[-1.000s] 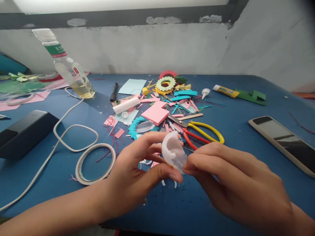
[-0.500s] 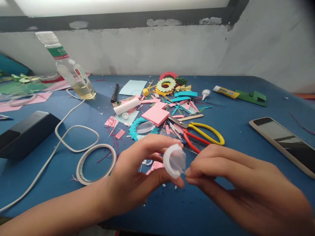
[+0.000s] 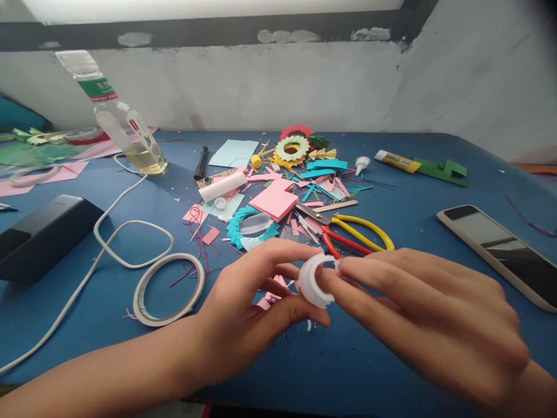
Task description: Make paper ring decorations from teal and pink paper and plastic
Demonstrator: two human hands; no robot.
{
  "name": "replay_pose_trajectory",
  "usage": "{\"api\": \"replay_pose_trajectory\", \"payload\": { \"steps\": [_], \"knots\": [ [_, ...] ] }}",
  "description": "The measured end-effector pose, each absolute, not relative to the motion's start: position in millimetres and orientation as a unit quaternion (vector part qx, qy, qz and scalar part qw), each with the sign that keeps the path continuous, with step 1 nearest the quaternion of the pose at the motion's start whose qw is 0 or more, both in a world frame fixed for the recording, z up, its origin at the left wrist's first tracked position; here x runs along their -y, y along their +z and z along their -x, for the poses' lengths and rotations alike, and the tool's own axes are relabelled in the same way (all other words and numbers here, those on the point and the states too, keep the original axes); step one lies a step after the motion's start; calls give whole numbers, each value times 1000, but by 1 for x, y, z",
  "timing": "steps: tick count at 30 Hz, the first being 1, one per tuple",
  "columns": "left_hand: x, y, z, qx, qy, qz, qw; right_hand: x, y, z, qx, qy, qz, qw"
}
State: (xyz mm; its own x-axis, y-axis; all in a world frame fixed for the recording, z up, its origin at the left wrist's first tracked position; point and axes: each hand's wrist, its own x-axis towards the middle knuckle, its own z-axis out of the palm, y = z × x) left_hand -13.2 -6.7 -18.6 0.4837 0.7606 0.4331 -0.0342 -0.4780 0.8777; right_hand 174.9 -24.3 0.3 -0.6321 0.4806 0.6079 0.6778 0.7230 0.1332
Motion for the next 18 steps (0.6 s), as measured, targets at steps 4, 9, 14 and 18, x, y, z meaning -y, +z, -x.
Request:
{"api": "replay_pose_trajectory", "payload": {
  "steps": [4, 9, 14, 18],
  "knots": [
    [8, -18, 14, -265, 456, -731, 433, 21, -1, -172, 878, -206, 317, 294],
    [6, -20, 15, -270, 469, -722, 432, 20, -7, -174, 879, -149, 330, 312],
    [3, -21, 18, -260, 476, -737, 404, 21, -5, -170, 871, 17, 347, 347],
    [3, -18, 21, -238, 468, -767, 369, 23, 4, -166, 853, 193, 335, 350]
  ]
}}
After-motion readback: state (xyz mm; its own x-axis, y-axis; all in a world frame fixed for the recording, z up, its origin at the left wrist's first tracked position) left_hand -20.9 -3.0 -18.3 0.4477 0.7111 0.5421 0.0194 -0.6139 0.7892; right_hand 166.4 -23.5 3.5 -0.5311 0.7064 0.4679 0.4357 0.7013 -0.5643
